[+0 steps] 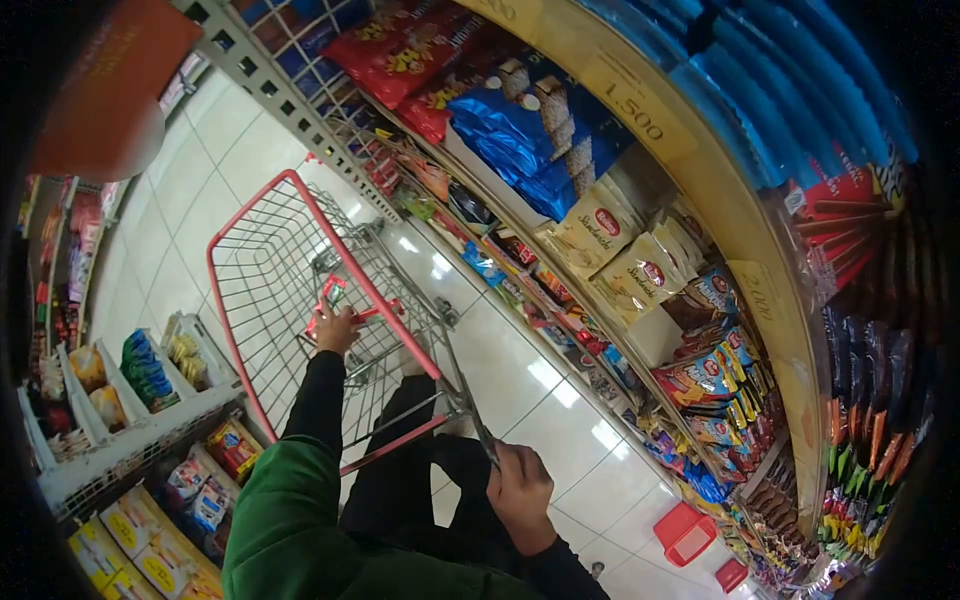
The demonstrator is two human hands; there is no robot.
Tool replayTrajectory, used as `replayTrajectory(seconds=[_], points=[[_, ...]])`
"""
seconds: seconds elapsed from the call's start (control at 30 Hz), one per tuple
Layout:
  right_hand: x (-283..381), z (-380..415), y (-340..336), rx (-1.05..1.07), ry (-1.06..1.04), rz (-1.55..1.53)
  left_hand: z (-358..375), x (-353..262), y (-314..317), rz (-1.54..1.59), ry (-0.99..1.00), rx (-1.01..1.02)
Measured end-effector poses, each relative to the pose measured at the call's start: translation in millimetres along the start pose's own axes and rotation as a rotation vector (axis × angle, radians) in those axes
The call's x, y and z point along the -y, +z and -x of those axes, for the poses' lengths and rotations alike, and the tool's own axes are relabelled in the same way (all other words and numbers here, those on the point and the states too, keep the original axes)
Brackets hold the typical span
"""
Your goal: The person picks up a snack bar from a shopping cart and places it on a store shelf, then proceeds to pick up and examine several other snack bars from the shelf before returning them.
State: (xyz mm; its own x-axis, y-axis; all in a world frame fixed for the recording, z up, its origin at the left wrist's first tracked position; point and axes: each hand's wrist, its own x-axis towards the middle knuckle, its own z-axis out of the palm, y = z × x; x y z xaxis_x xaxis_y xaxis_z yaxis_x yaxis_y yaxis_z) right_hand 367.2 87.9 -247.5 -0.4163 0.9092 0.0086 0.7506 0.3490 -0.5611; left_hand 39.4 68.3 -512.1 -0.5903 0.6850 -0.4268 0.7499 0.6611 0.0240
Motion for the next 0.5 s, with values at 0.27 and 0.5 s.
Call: replayTrajectory(seconds=[0.27, 0.5], points=[[-1.2, 0.0, -1.0, 0.018, 0.012, -0.03, -1.1, 2.9, -3.2, -0.018, -0.051, -0.073], [-1.7, -1.6, 1.9, -0.01, 0.027, -0.036, 3.7, 2.9, 23.1, -0.106, 0.103, -0.027]])
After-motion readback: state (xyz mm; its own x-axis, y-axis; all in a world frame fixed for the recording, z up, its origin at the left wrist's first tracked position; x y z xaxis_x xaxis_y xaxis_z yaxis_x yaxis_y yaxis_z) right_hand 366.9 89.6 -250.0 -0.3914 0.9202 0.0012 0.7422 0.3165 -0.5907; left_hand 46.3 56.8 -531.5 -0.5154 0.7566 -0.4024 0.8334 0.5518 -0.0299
